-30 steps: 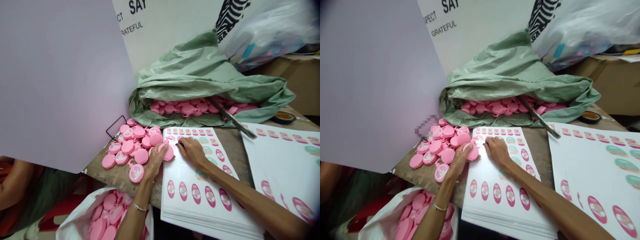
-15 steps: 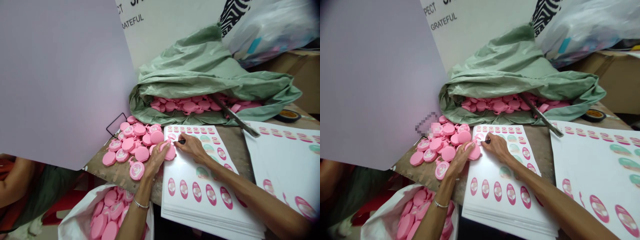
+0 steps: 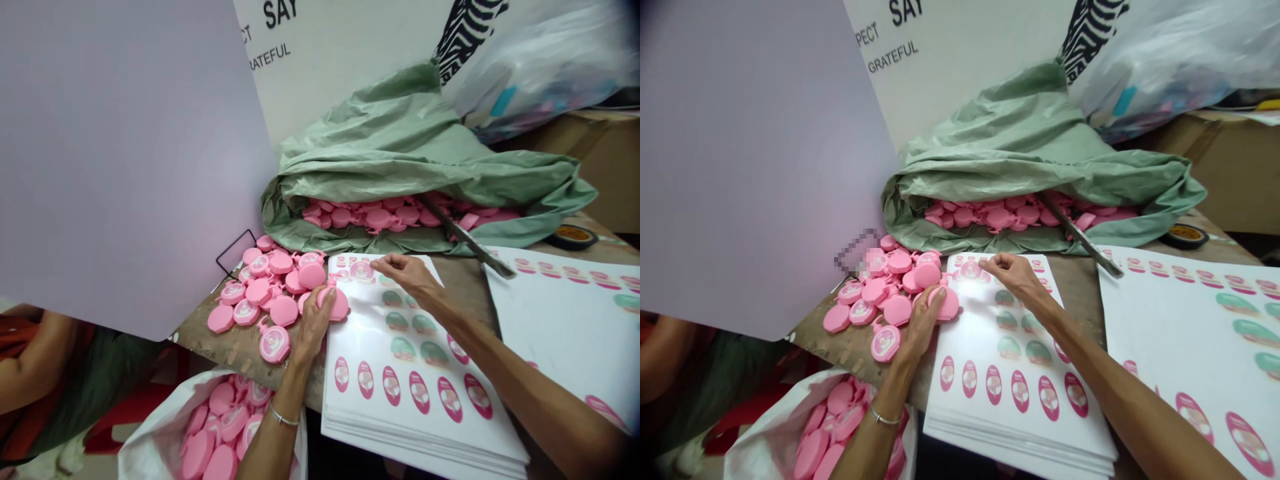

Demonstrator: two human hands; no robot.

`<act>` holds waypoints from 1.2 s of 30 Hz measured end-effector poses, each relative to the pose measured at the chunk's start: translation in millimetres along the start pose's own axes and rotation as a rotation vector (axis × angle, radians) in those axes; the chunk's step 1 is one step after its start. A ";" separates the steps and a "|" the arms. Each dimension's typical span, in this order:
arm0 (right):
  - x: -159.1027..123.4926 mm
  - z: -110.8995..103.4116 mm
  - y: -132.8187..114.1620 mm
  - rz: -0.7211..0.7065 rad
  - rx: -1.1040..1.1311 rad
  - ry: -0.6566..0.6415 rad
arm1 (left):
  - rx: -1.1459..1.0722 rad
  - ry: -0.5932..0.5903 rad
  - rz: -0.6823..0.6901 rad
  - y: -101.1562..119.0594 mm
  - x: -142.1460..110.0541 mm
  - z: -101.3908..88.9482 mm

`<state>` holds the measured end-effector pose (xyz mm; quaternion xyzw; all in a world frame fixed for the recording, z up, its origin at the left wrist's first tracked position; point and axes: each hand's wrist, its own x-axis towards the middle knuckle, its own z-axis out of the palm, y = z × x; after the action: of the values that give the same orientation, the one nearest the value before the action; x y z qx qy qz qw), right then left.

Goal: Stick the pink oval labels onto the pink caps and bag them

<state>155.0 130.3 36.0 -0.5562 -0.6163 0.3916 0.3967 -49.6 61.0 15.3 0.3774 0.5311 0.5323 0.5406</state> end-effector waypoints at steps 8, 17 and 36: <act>-39.4 7.1 -27.6 -0.080 0.180 -0.169 | -0.288 -0.080 -0.098 11.8 -21.4 19.9; -50.9 13.3 -28.7 -0.112 0.138 -0.179 | -0.348 -0.119 -0.130 23.7 -26.5 27.9; -53.1 16.6 -33.7 -0.062 0.165 -0.108 | -0.361 -0.125 -0.128 22.8 -25.2 30.0</act>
<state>130.6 74.2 58.0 -0.4805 -0.6194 0.4580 0.4192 -21.1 44.6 46.4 0.2719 0.4152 0.5591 0.6642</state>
